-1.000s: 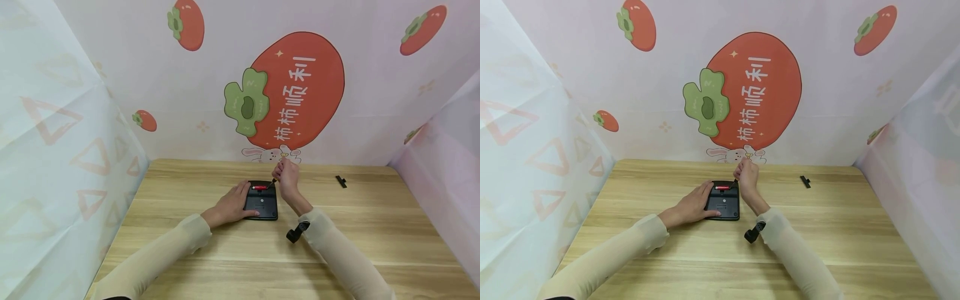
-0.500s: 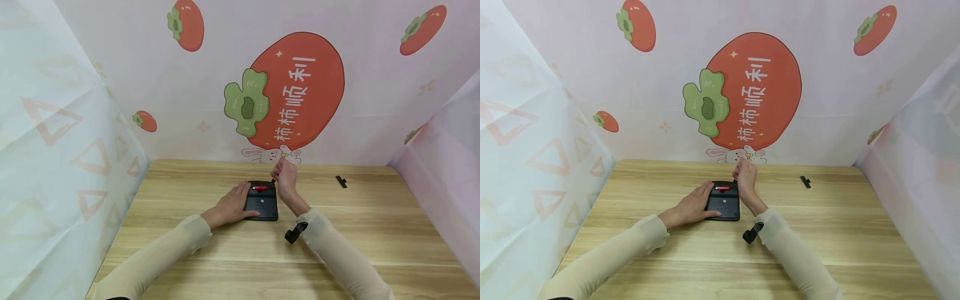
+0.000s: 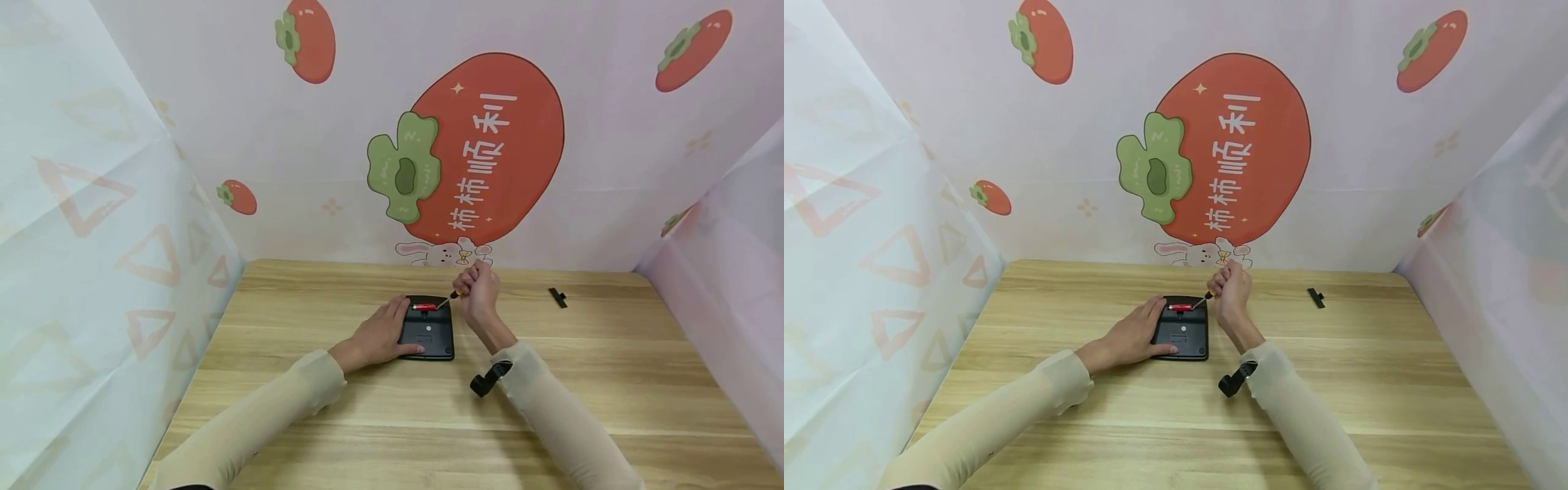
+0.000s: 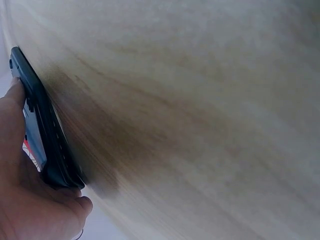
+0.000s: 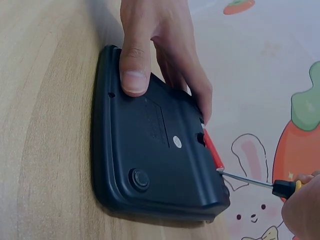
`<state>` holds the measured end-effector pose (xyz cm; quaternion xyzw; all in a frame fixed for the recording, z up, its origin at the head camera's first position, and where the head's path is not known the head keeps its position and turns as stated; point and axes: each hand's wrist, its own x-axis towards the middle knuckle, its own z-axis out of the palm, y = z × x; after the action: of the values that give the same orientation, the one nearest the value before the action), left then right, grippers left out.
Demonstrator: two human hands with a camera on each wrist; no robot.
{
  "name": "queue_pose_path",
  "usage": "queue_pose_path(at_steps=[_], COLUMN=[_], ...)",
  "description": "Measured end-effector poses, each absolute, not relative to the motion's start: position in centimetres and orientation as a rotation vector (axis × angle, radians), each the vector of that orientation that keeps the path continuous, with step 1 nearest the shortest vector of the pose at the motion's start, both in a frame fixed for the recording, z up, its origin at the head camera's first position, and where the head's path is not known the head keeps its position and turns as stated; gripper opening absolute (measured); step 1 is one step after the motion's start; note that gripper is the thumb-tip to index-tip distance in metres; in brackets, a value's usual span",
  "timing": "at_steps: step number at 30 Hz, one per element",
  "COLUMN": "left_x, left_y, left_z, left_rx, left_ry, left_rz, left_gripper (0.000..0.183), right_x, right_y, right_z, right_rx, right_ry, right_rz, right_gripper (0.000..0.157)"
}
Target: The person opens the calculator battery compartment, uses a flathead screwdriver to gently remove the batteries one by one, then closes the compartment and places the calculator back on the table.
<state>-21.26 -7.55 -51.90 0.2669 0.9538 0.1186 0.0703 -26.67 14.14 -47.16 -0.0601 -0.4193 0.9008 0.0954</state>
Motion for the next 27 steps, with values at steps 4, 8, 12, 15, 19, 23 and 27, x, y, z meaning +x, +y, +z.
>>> queue_pose_path(at_steps=[4,8,12,15,19,23,27], left_x=[-21.25,-21.24,-21.22,-21.18,-21.17,-21.22,-21.25], left_y=[-7.56,-7.56,-7.54,-7.53,-7.52,-7.53,-7.55], left_z=[-51.95,-51.91,-51.89,-51.94,-52.02,-52.08,-52.07], left_rx=[0.802,0.805,0.808,0.799,0.793,0.794,0.793], left_ry=[2.869,2.872,2.873,2.87,2.871,2.876,2.875], left_rz=[0.355,0.35,0.349,0.363,0.373,0.367,0.371], left_gripper=[0.113,0.113,0.112,0.112,0.112,0.112,0.112], right_x=[-26.7,-26.74,-26.8,-26.87,-26.94,-26.9,-26.85], right_y=[14.5,14.67,14.64,14.59,14.57,14.57,14.56], right_z=[-47.28,-47.38,-47.42,-47.46,-47.49,-47.43,-47.33], right_rx=[-0.209,-0.219,-0.224,-0.242,-0.264,-0.265,-0.267], right_ry=[-1.2,-1.206,-1.222,-1.231,-1.247,-1.259,-1.273], right_rz=[2.7,2.699,2.685,2.672,2.655,2.649,2.643], right_gripper=[0.053,0.053,0.053,0.052,0.051,0.051,0.051])
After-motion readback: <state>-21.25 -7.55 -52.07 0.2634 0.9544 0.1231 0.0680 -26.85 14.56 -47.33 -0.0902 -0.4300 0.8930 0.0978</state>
